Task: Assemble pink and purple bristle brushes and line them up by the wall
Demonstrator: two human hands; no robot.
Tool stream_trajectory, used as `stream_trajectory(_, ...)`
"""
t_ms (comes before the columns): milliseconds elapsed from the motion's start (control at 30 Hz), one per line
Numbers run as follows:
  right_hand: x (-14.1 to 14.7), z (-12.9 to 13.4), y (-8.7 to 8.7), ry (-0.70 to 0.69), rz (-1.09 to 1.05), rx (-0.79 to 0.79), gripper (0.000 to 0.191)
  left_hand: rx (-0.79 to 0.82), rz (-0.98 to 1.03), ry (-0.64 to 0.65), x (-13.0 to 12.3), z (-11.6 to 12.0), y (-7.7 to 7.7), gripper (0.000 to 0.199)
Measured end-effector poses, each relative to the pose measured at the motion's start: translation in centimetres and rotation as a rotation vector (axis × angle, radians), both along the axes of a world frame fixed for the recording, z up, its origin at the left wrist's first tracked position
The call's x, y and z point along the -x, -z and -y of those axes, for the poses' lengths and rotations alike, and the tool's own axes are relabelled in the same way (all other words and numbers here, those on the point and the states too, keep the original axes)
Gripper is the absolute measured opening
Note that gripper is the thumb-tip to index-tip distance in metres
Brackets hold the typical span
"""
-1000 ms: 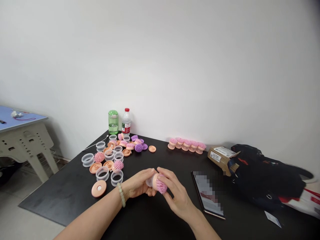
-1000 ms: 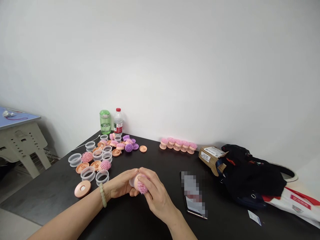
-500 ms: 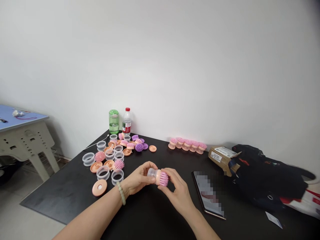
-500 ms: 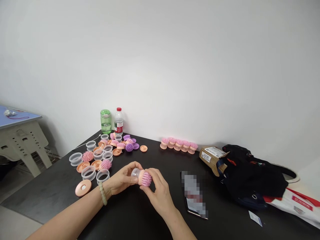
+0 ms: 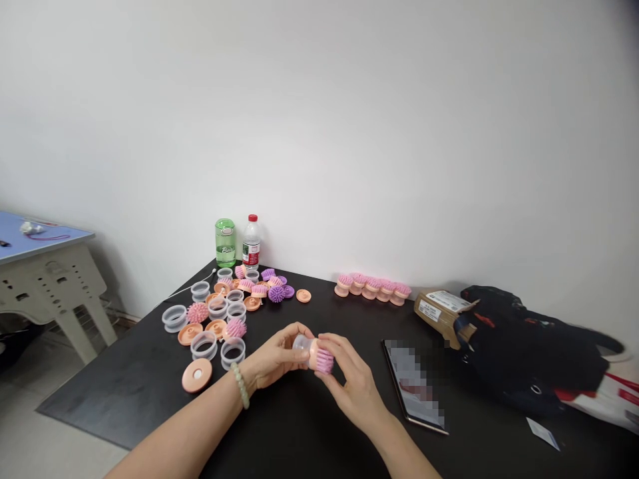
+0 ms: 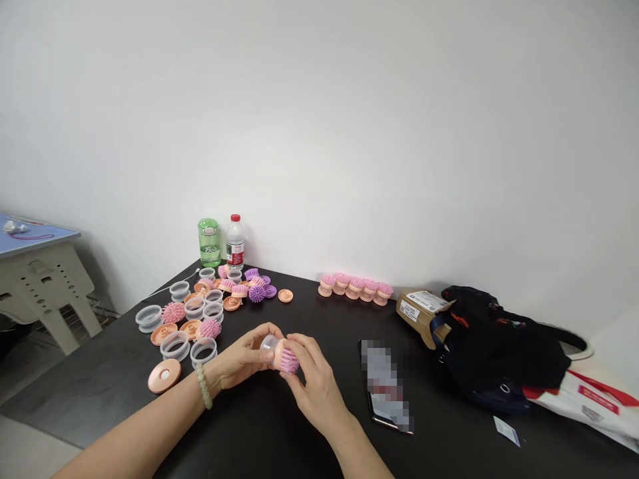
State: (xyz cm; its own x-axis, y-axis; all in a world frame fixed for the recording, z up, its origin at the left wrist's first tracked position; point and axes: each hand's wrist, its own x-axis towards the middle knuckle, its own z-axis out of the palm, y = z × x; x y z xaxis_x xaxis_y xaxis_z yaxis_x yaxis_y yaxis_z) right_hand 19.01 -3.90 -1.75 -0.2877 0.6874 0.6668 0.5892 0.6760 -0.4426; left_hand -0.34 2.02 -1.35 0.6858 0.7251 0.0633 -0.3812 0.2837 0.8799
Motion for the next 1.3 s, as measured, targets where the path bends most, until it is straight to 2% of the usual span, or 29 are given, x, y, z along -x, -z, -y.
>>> stream_trajectory(167, 0.2, -0.3, 0.6, 0.127, -0.132, 0.191, 0.041, -0.152, -0.020, -0.017, -0.1, 0.2, -0.1, 0.055)
stream_trajectory(233, 0.4, -0.5, 0.5, 0.142, -0.212, 0.267, 0.033, -0.163, 0.002, -0.032, -0.2, 0.3, -0.1, 0.063)
stream_trajectory(300, 0.5, -0.5, 0.2, 0.129, -0.283, 0.300, 0.025, -0.107, 0.043, -0.051, -0.4, 0.3, 0.1, 0.064)
stream_trajectory(400, 0.6, -0.6, -0.2, 0.121, -0.332, 0.274, 0.024, 0.023, 0.021, -0.077, -0.5, 0.1, 0.4, 0.049)
stream_trajectory(467, 0.5, -0.5, -0.1, 0.127, -0.318, 0.251, 0.026, 0.073, -0.040, -0.089, -0.4, -0.1, 0.4, 0.046)
stream_trajectory(600, 0.2, -0.7, 0.5, 0.142, -0.354, 0.286, 0.042, 0.033, -0.046, -0.115, -0.2, -0.3, 0.1, 0.035)
stream_trajectory(733, -0.1, -1.1, 1.2, 0.116, -0.450, 0.354, 0.051, -0.158, 0.018, -0.123, 0.1, -0.2, -0.4, 0.048)
stream_trajectory(800, -0.1, -1.2, 1.4, 0.125, -0.465, 0.352, 0.051, -0.191, 0.030, -0.138, 0.1, -0.2, -0.4, 0.056)
stream_trajectory(867, -0.1, -1.3, 1.4, 0.150, -0.459, 0.332, 0.051, -0.137, 0.018, -0.169, 0.1, -0.1, -0.3, 0.057)
stream_trajectory(1000, -0.2, -1.3, 1.5, 0.174, -0.439, 0.299, 0.051, 0.003, -0.101, -0.165, -0.1, -0.2, 0.2, 0.042)
stream_trajectory(1100, -0.3, -1.4, 1.4, 0.167, -0.473, 0.295, 0.051, -0.070, -0.126, -0.166, -0.2, -0.4, 0.6, 0.041)
stream_trajectory(1200, -0.2, -1.5, 1.3, 0.142, -0.503, 0.304, 0.051, -0.135, -0.051, -0.179, -0.2, -0.6, 0.6, 0.052)
stream_trajectory(1300, -0.1, -1.5, 1.0, 0.112, -0.534, 0.306, 0.050, -0.032, 0.010, -0.144, -0.1, -0.5, 0.5, 0.045)
